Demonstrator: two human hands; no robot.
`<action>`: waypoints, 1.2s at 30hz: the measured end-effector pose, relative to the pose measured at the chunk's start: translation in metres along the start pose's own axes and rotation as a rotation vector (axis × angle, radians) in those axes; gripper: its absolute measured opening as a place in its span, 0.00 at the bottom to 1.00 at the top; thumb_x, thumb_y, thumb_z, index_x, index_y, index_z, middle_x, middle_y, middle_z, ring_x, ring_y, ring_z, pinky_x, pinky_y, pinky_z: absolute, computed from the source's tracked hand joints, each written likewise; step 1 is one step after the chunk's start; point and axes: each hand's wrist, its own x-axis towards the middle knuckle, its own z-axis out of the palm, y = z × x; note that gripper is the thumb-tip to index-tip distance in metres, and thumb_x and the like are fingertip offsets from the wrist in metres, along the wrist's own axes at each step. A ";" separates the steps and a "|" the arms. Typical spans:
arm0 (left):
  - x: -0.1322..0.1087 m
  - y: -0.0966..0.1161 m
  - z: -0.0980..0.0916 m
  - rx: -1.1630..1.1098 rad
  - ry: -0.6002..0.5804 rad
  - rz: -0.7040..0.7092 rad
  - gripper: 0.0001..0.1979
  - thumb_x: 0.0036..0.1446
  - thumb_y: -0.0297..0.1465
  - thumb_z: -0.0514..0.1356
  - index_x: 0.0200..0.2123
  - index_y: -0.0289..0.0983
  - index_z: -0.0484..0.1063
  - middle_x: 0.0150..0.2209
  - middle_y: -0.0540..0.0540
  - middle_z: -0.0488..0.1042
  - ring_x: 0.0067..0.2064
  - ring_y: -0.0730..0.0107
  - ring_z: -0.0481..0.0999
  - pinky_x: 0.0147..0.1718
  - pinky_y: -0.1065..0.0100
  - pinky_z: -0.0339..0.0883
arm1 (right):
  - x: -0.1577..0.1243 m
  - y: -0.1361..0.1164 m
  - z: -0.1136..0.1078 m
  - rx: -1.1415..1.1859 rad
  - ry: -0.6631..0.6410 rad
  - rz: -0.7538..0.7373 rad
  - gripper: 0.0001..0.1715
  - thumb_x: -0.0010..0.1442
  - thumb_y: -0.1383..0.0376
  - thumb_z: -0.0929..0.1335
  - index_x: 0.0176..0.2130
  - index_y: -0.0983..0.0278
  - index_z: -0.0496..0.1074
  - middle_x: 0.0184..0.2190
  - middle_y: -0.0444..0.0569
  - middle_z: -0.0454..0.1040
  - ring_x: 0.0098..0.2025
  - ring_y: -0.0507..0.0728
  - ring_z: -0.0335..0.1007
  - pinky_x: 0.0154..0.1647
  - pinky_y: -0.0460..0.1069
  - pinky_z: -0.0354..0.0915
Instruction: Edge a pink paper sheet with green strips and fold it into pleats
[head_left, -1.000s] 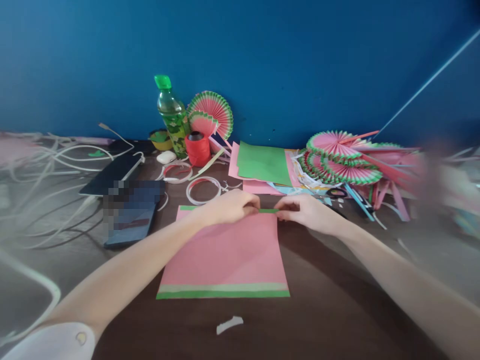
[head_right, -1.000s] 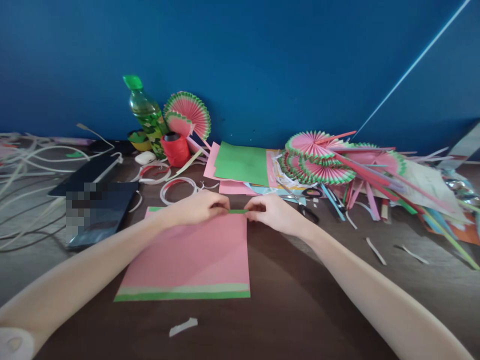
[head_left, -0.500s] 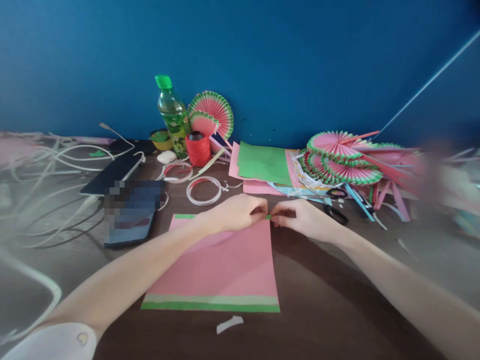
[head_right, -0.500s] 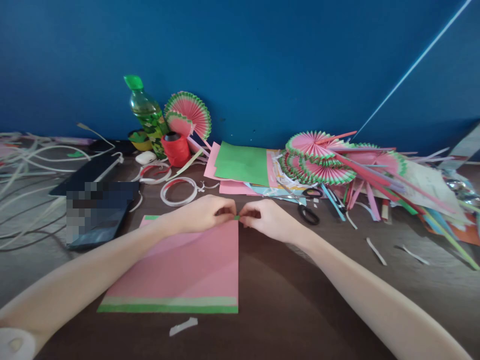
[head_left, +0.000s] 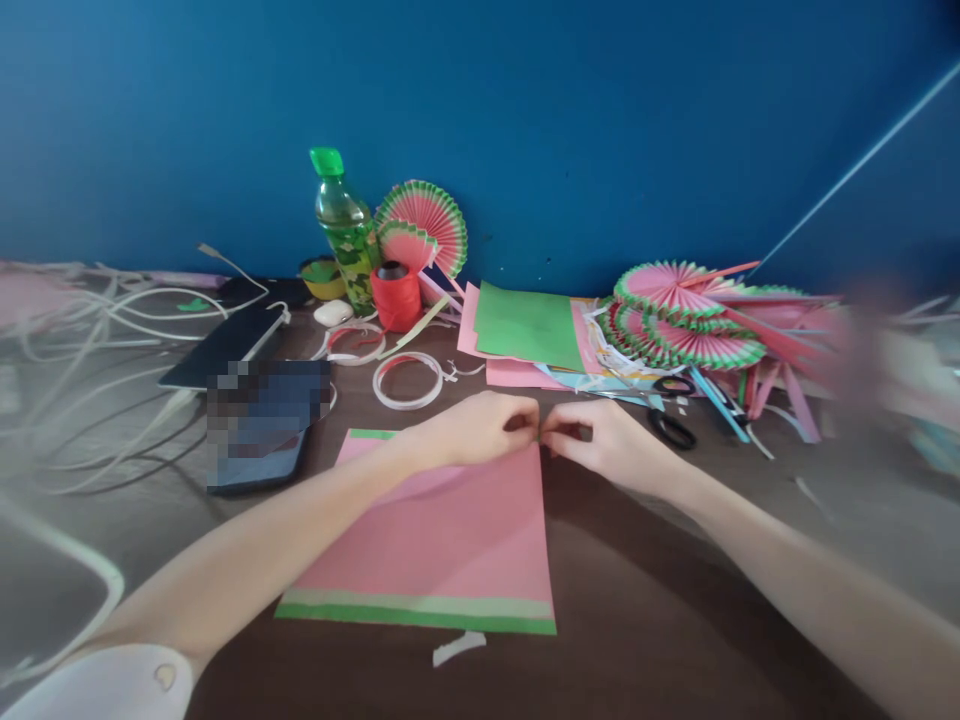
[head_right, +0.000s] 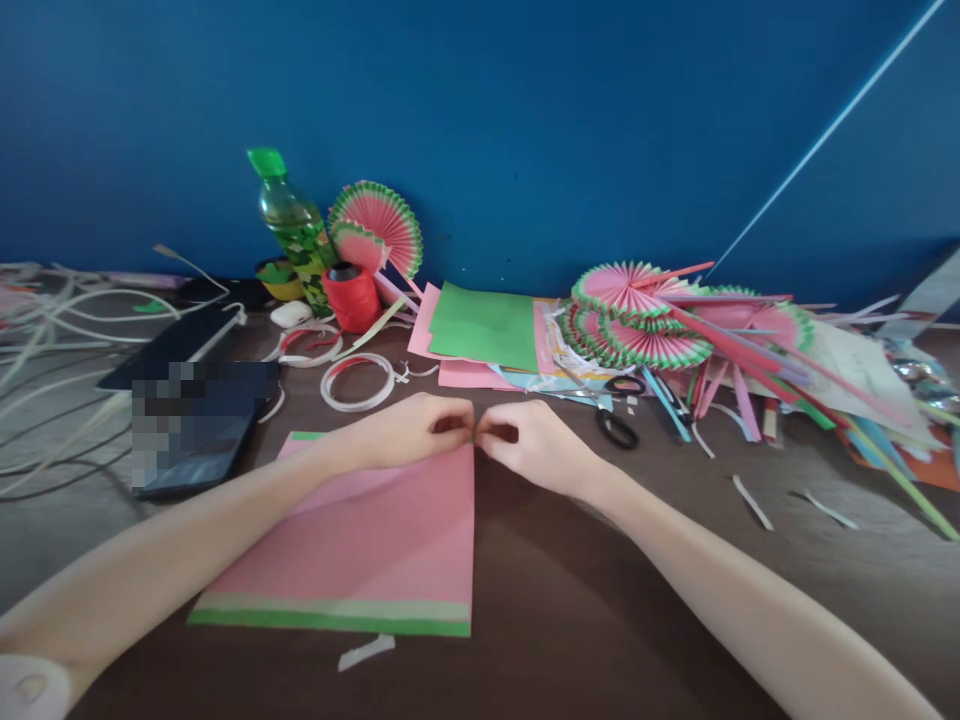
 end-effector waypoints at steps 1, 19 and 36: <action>0.000 -0.001 0.001 -0.024 0.008 0.002 0.06 0.52 0.28 0.50 0.26 0.36 0.65 0.25 0.53 0.67 0.28 0.76 0.63 0.26 0.73 0.54 | 0.000 -0.001 0.000 -0.006 0.018 -0.014 0.09 0.53 0.67 0.63 0.25 0.65 0.70 0.22 0.43 0.70 0.26 0.51 0.62 0.28 0.46 0.58; 0.005 -0.013 0.002 -0.272 0.067 0.000 0.07 0.51 0.29 0.52 0.28 0.35 0.69 0.27 0.53 0.68 0.29 0.76 0.64 0.29 0.73 0.58 | -0.003 0.002 0.008 -0.067 0.267 -0.271 0.08 0.53 0.71 0.62 0.23 0.63 0.64 0.21 0.43 0.62 0.25 0.51 0.59 0.27 0.46 0.57; 0.006 -0.015 -0.003 -0.345 0.023 -0.078 0.07 0.51 0.30 0.52 0.27 0.34 0.67 0.24 0.53 0.64 0.26 0.78 0.61 0.25 0.74 0.56 | -0.004 0.011 0.014 -0.206 0.442 -0.404 0.08 0.54 0.71 0.61 0.26 0.61 0.63 0.23 0.46 0.65 0.28 0.54 0.61 0.31 0.49 0.60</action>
